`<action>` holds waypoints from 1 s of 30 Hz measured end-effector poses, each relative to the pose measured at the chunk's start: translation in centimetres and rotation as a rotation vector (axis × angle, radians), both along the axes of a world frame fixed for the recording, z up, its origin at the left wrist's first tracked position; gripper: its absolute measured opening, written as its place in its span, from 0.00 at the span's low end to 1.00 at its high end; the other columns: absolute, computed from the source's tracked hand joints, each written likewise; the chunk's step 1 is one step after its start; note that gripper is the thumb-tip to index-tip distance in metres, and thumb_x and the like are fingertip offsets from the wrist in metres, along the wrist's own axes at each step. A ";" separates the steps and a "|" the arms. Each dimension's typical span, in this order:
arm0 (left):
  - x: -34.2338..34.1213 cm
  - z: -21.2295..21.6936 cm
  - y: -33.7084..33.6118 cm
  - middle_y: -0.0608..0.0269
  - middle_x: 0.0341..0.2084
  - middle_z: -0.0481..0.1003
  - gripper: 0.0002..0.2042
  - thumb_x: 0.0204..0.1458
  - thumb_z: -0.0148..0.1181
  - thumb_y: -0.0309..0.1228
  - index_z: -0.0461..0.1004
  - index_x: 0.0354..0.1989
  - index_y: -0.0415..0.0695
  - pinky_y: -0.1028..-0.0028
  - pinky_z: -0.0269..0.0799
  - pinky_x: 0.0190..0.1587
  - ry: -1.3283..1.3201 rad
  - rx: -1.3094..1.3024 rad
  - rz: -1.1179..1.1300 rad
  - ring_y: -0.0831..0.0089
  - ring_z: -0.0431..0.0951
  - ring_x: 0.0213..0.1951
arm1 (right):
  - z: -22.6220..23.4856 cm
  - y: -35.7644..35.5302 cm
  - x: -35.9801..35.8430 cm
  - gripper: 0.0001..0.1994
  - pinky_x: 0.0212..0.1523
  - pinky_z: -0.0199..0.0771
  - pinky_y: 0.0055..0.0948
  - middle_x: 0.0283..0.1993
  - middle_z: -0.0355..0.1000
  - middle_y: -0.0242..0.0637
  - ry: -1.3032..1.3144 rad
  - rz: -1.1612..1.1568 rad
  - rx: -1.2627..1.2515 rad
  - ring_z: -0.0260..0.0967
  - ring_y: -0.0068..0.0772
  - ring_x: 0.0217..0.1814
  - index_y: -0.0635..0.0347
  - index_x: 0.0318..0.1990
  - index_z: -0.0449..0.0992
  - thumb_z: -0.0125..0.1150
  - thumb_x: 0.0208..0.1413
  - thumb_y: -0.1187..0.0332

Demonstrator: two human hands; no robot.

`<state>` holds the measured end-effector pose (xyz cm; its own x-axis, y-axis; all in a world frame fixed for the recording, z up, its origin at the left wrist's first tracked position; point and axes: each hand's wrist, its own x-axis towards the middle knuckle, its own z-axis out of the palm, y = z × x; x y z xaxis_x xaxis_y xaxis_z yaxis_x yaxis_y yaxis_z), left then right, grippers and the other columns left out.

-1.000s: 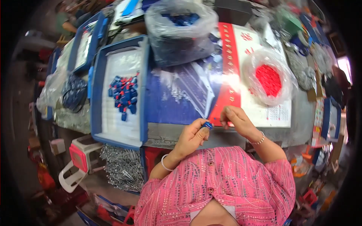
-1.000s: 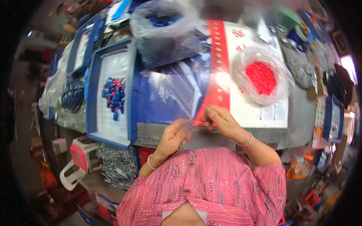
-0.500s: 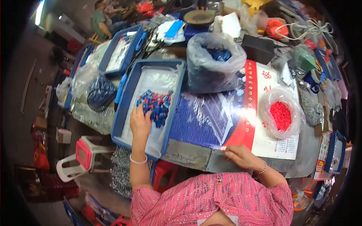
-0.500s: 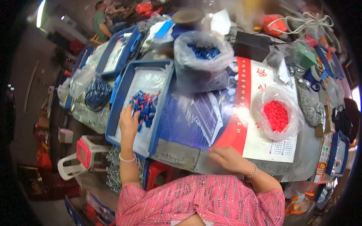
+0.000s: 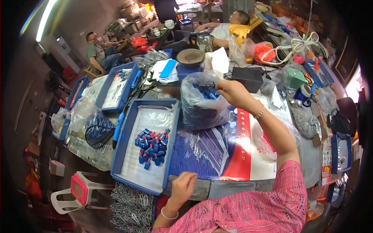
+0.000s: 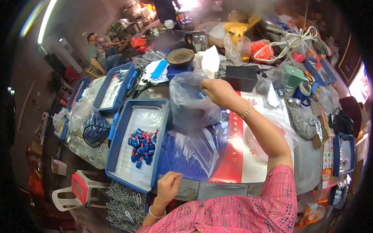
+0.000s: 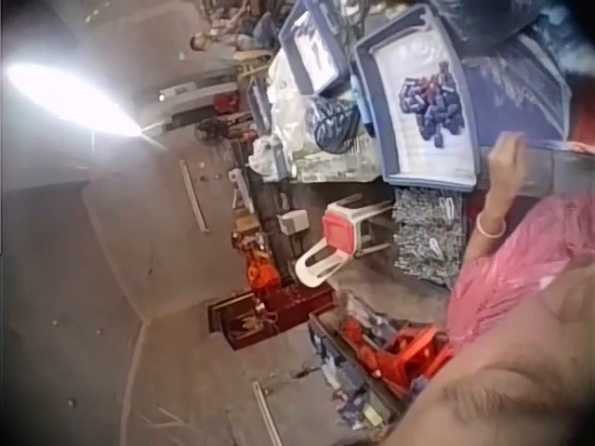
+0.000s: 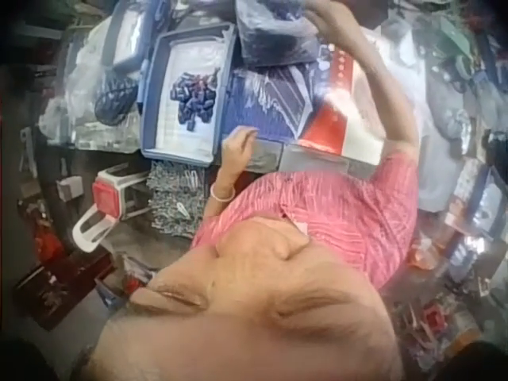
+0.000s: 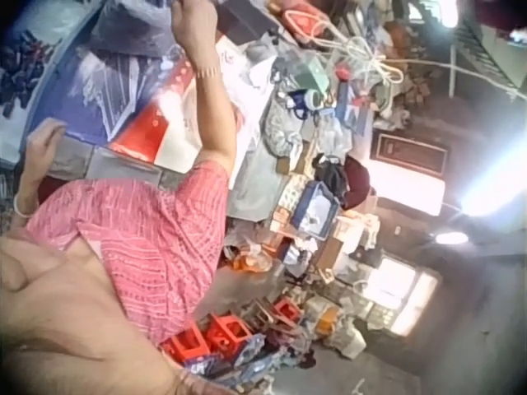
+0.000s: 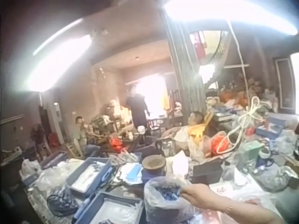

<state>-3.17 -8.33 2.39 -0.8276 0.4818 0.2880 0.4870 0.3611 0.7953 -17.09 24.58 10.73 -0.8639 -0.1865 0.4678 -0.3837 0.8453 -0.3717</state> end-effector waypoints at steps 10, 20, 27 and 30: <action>1.0 -1.5 0.7 0.52 0.29 0.74 0.08 0.49 0.50 0.18 0.73 0.36 0.35 0.72 0.70 0.33 -0.131 0.032 -0.035 0.63 0.76 0.31 | -4.0 1.1 -8.5 0.05 0.30 0.73 0.38 0.27 0.73 0.44 -0.218 0.068 0.855 0.73 0.42 0.30 0.59 0.30 0.74 0.51 0.47 0.72; 1.8 -2.0 1.8 0.51 0.31 0.73 0.11 0.51 0.49 0.18 0.69 0.43 0.35 0.74 0.71 0.31 -0.163 0.104 -0.096 0.64 0.77 0.31 | 0.3 -0.8 -4.7 0.09 0.35 0.70 0.38 0.35 0.70 0.43 0.083 0.058 0.589 0.70 0.44 0.40 0.61 0.38 0.66 0.53 0.48 0.71; 2.0 -0.7 2.5 0.54 0.34 0.73 0.13 0.49 0.51 0.18 0.69 0.45 0.36 0.75 0.72 0.34 -0.244 0.224 -0.074 0.71 0.76 0.31 | 0.7 -5.1 9.3 0.16 0.34 0.69 0.29 0.34 0.67 0.40 -0.402 0.271 -0.305 0.69 0.30 0.34 0.62 0.46 0.63 0.57 0.52 0.68; 1.3 -0.1 3.6 0.54 0.38 0.70 0.16 0.46 0.53 0.17 0.68 0.45 0.35 0.77 0.70 0.34 -0.117 0.195 -0.084 0.71 0.74 0.31 | -3.4 -6.6 13.8 0.13 0.30 0.66 0.20 0.28 0.65 0.29 -0.975 0.344 -0.807 0.63 0.18 0.26 0.61 0.47 0.67 0.49 0.60 0.63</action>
<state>-1.90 -4.71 2.25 -0.8203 0.4948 0.2868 0.4090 0.1571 0.8989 -3.27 17.98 7.29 -0.8731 -0.4267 -0.2358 0.1790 0.1693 -0.9692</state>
